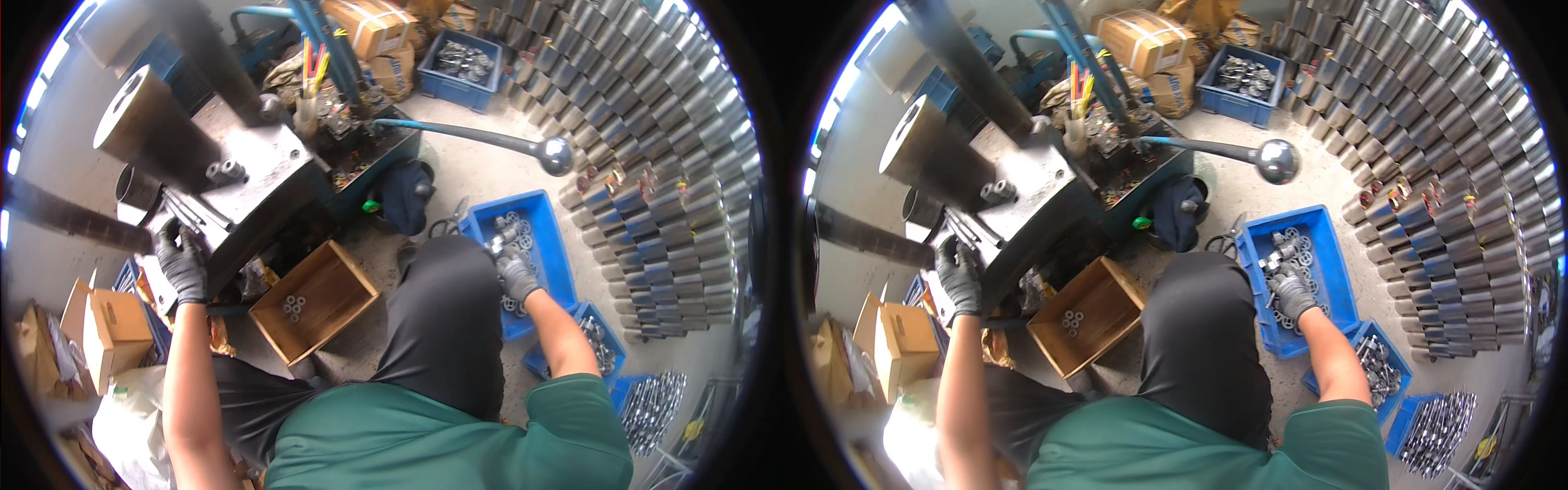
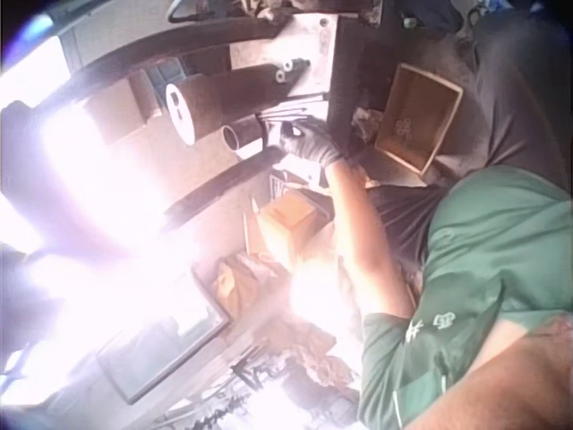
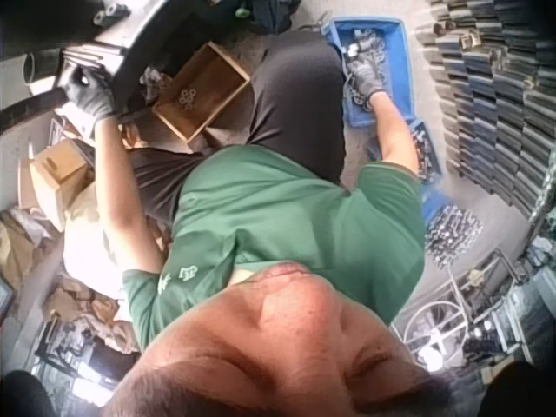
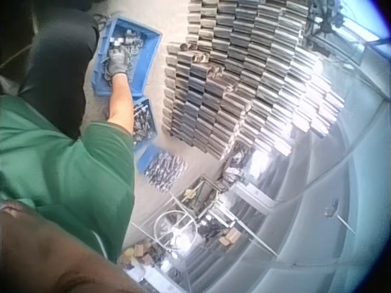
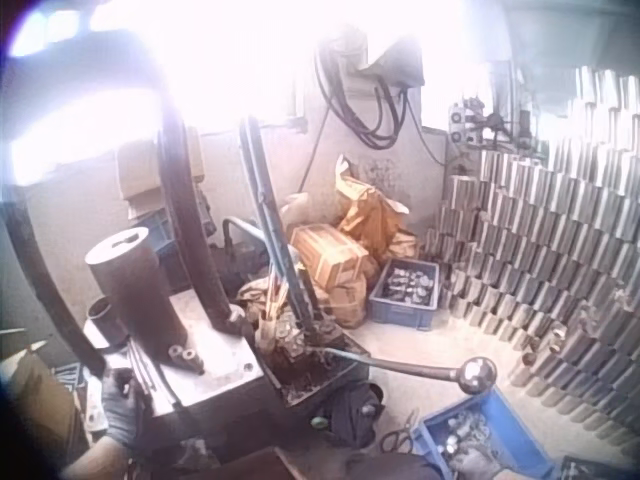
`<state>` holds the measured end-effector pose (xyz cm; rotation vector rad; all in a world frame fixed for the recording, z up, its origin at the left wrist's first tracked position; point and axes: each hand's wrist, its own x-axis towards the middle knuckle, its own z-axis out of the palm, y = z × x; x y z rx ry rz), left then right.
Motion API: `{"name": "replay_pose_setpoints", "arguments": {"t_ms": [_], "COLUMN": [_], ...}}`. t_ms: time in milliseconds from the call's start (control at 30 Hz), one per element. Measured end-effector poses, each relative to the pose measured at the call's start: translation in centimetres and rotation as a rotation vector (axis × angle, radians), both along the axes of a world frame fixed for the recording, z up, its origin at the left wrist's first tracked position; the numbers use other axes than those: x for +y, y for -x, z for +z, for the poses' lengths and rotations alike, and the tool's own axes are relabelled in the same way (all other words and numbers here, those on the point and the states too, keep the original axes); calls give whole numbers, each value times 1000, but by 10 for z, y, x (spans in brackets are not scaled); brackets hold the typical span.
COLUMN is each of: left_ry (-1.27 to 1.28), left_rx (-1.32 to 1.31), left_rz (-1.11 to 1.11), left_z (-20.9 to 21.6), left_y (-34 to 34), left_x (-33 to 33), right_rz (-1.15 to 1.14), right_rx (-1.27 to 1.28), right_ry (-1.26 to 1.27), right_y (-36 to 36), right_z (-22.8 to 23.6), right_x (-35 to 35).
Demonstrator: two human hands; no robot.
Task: The worker is using a mechanical press machine to assemble small metal rings onto metal rods.
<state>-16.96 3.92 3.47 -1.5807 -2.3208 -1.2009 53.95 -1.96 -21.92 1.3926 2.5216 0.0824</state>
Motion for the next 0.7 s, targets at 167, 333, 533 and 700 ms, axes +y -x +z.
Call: {"name": "replay_pose_setpoints", "arguments": {"t_ms": [167,333,533,700], "left_ry": [-148,-129,-65,-60], "left_rx": [157,292,308,266], "left_rz": [-45,47,97,77], "left_z": [-8,12,9,12], "left_y": [-20,-28,-21,-30], "left_x": [9,8,7,5], "right_rz": [74,-58,30,48], "right_rx": [478,403,435,416], "right_ry": [-621,-535,-254,-46], "right_y": [-16,46,67,72], "right_z": [6,-25,-5,24], "right_x": [45,95,125,142]}}
